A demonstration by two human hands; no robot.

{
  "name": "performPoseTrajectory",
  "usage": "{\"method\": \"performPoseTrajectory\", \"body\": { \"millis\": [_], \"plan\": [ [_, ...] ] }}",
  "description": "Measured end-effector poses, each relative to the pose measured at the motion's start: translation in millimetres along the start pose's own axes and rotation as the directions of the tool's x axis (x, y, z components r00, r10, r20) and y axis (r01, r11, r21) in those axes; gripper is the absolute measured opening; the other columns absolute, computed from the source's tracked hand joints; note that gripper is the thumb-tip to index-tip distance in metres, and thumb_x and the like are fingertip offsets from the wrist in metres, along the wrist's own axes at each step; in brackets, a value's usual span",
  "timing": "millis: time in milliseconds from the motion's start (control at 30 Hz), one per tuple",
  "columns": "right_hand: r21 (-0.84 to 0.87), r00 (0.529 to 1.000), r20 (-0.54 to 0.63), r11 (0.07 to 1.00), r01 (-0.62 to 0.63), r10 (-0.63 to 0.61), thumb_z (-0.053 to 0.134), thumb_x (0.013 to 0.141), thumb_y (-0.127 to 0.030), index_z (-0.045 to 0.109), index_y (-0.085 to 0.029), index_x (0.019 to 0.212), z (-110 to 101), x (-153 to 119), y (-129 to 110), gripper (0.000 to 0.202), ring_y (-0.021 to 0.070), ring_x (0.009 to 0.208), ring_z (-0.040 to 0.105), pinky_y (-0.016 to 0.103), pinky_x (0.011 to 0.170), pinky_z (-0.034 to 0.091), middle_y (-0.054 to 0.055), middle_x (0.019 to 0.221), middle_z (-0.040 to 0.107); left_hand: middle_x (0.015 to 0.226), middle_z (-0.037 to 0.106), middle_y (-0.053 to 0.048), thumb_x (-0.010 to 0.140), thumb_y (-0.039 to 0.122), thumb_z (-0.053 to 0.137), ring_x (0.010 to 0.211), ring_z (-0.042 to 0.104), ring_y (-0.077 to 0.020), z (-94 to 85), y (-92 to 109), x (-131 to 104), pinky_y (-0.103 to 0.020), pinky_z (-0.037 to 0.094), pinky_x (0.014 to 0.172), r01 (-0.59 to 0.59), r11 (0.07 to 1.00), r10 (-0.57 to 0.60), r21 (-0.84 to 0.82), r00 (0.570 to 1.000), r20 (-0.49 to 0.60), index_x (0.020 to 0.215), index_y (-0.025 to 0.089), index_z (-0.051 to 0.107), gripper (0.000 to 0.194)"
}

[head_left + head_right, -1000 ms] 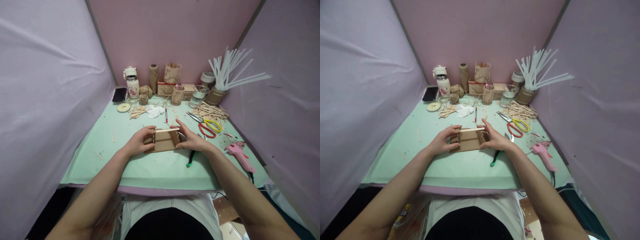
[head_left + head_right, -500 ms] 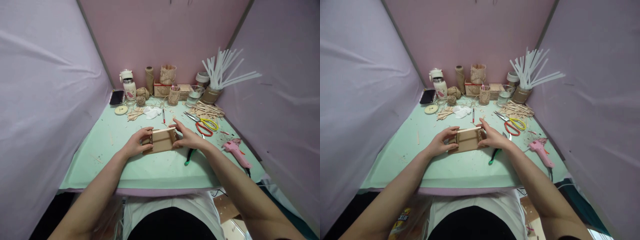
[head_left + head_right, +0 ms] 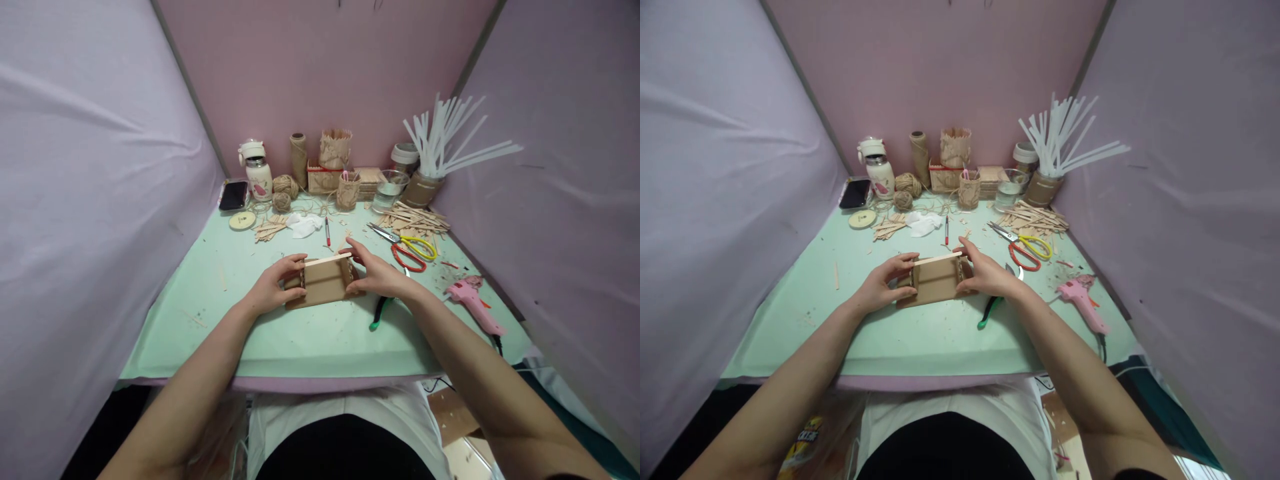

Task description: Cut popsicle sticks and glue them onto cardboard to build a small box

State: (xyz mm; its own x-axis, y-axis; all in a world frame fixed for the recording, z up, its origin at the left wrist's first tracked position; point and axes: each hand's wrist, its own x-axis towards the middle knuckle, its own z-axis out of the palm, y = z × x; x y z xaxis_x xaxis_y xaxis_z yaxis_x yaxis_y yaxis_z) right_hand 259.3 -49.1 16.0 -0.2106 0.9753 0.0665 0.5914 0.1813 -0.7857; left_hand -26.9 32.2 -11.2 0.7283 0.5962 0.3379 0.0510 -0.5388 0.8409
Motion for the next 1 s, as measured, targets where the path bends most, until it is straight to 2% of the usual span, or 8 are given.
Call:
{"method": "performPoseTrajectory", "body": {
  "millis": [433,1000],
  "plan": [
    [0.113,1.000,0.016,0.993,-0.028,0.027,0.082,0.063,-0.017,0.014,-0.029,0.153,-0.5,5.3,4.9,0.114,0.0275,0.137,0.043,0.045,0.114,0.034,0.013,0.149,0.043,0.146,0.046,-0.017,0.078,0.028,0.075,0.134,0.048,-0.0299,-1.2,2.5,0.0,-0.052,0.044,0.108,0.020,0.999,-0.020,-0.038,1.000,0.008,0.114,0.021,0.056,0.040],
    [0.144,1.000,0.024,0.989,-0.019,0.016,0.081,0.064,-0.016,0.014,-0.028,0.153,-2.8,4.9,6.4,0.112,0.0266,0.137,0.043,0.045,0.114,0.033,0.013,0.149,0.042,0.146,0.045,-0.016,0.078,0.026,0.076,0.134,0.048,-0.0294,-2.6,1.5,0.7,-0.052,0.044,0.108,0.021,0.999,-0.020,-0.033,1.000,0.021,0.114,0.022,0.057,0.041]
  ]
}}
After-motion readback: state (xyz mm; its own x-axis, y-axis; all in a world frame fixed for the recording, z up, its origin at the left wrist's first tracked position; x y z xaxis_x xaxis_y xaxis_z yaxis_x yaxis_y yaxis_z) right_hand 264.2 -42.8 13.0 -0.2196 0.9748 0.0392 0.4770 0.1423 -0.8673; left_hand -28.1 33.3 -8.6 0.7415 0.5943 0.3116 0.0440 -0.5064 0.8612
